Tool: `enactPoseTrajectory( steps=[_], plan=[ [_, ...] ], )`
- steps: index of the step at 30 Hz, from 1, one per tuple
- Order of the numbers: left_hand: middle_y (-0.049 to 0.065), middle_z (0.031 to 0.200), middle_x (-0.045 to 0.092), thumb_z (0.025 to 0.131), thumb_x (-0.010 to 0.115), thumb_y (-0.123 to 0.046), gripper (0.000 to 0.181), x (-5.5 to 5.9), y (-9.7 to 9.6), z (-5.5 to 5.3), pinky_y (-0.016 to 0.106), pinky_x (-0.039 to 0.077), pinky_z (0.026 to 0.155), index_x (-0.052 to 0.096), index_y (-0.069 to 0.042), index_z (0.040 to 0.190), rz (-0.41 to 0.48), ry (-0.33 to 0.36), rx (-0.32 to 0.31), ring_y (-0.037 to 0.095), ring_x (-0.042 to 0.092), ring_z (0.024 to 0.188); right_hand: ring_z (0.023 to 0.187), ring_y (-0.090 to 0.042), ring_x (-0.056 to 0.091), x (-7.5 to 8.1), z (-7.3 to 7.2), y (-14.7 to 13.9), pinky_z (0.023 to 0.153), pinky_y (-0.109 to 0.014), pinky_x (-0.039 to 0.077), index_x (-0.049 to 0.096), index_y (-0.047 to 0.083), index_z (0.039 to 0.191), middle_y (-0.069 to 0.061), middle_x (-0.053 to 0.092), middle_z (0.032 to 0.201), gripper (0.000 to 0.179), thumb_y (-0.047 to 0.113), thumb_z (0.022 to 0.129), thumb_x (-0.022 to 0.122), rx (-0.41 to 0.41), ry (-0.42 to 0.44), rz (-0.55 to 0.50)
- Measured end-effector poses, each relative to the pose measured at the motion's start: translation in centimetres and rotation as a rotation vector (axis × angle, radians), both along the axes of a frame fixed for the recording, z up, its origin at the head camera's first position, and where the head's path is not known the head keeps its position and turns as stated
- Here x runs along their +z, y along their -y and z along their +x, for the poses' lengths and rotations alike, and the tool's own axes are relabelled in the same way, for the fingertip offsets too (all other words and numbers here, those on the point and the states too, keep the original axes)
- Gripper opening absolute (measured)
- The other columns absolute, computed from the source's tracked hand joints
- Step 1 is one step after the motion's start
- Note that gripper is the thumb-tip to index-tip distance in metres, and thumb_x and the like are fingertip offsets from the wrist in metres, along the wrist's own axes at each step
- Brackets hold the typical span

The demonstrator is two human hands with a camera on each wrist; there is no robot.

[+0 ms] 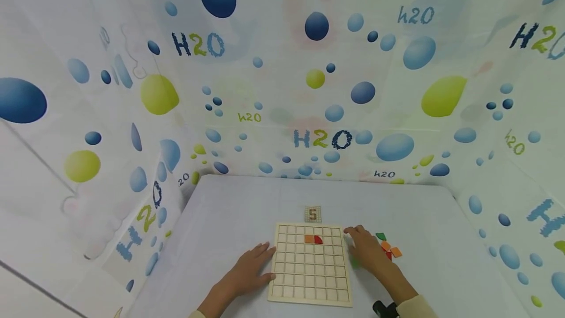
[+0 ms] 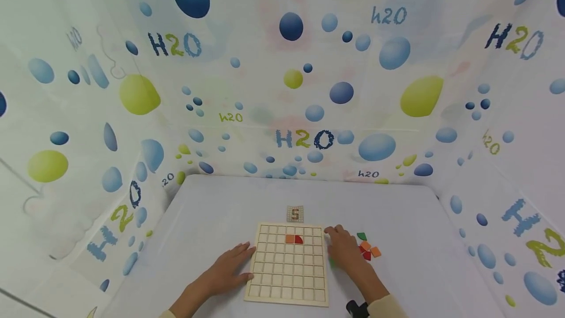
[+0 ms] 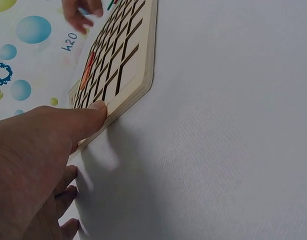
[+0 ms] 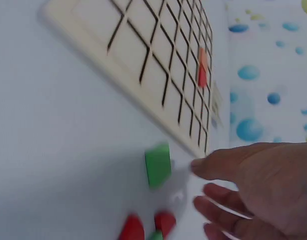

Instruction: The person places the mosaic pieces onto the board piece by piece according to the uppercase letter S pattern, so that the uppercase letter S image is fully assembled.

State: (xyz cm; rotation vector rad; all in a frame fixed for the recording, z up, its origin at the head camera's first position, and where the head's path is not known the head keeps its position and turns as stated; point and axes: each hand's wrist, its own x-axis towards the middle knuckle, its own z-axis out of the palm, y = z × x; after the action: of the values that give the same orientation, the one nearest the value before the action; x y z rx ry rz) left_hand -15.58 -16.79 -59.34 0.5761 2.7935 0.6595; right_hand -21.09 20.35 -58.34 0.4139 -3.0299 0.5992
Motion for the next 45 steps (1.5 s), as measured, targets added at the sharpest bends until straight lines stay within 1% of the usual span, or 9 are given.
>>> enactPoseTrajectory(
  steps=[4,8,11,16,25,29,32,38,45],
  plan=[
    [0.016,0.167,0.041,0.098,0.069,-0.051,0.075,0.1,-0.1,0.1,0.065,0.034,0.122,0.047,-0.013,0.159,-0.009,0.017,0.004,0.041,0.038,0.154,0.099,-0.03,0.065,0.7,1.2,-3.1,0.08,-0.057,0.056,0.07,0.007,0.122,-0.011,0.065,0.11,0.038,-0.001,0.086,0.08,-0.01,0.065,0.059],
    [0.017,0.167,0.041,0.099,0.069,-0.05,0.075,0.0,0.1,0.1,0.066,0.034,0.122,0.046,-0.013,0.159,-0.006,0.01,0.002,0.042,0.038,0.154,0.101,-0.031,0.063,1.1,1.7,-4.3,0.085,-0.066,0.052,0.072,0.014,0.113,-0.007,0.066,0.108,0.033,0.001,0.084,0.08,-0.047,0.113,0.094],
    [0.017,0.167,0.041,0.099,0.07,-0.049,0.075,0.0,0.1,0.0,0.066,0.034,0.121,0.046,-0.012,0.16,-0.002,0.002,-0.002,0.042,0.038,0.154,0.096,-0.027,0.061,0.9,1.6,-4.6,0.084,-0.062,0.051,0.07,0.017,0.105,-0.002,0.065,0.099,0.024,0.005,0.087,0.081,-0.061,0.125,0.112],
    [0.017,0.166,0.041,0.099,0.07,-0.049,0.075,-0.2,0.1,-0.2,0.066,0.035,0.121,0.046,-0.012,0.159,-0.003,-0.003,-0.014,0.042,0.039,0.153,0.088,-0.022,0.06,0.0,1.2,-4.9,0.077,-0.051,0.05,0.069,0.016,0.1,0.002,0.062,0.091,0.019,0.015,0.089,0.085,-0.088,0.117,0.129],
    [0.016,0.168,0.04,0.099,0.068,-0.051,0.075,-0.2,0.1,-0.2,0.065,0.033,0.123,0.046,-0.014,0.16,-0.001,0.01,0.001,0.042,0.037,0.154,0.093,-0.022,0.064,-1.1,0.9,-4.8,0.075,-0.054,0.055,0.07,0.014,0.105,-0.003,0.064,0.099,0.023,0.011,0.088,0.085,-0.081,0.058,0.047],
    [0.015,0.168,0.039,0.099,0.068,-0.052,0.075,0.1,0.0,-0.1,0.065,0.032,0.123,0.046,-0.014,0.16,-0.007,0.019,0.009,0.041,0.037,0.155,0.094,-0.021,0.064,-1.0,0.8,-4.5,0.078,-0.056,0.054,0.07,0.013,0.103,-0.001,0.064,0.098,0.019,0.011,0.09,0.083,-0.073,0.061,0.01],
    [0.015,0.168,0.04,0.098,0.068,-0.053,0.076,0.2,-0.1,0.0,0.064,0.033,0.123,0.046,-0.015,0.16,-0.014,0.024,0.012,0.041,0.037,0.155,0.092,-0.019,0.064,-0.8,0.6,-4.2,0.079,-0.052,0.055,0.069,0.013,0.104,0.0,0.064,0.097,0.017,0.011,0.092,0.081,-0.054,0.069,-0.032],
    [0.015,0.168,0.04,0.098,0.069,-0.052,0.076,0.3,-0.2,0.0,0.064,0.033,0.123,0.046,-0.015,0.16,-0.022,0.017,0.015,0.041,0.038,0.154,0.094,-0.021,0.066,-0.3,-0.5,-2.5,0.081,-0.042,0.061,0.072,0.009,0.108,-0.004,0.064,0.101,0.015,0.007,0.094,0.078,-0.034,0.033,-0.124],
    [0.015,0.168,0.04,0.098,0.069,-0.051,0.075,0.0,-0.1,0.0,0.064,0.033,0.123,0.046,-0.015,0.16,-0.011,0.019,0.013,0.041,0.038,0.154,0.093,-0.024,0.064,0.2,-2.2,0.7,0.082,-0.045,0.059,0.072,0.006,0.108,-0.007,0.062,0.101,0.014,0.004,0.095,0.076,-0.003,0.028,-0.181]
  ],
)
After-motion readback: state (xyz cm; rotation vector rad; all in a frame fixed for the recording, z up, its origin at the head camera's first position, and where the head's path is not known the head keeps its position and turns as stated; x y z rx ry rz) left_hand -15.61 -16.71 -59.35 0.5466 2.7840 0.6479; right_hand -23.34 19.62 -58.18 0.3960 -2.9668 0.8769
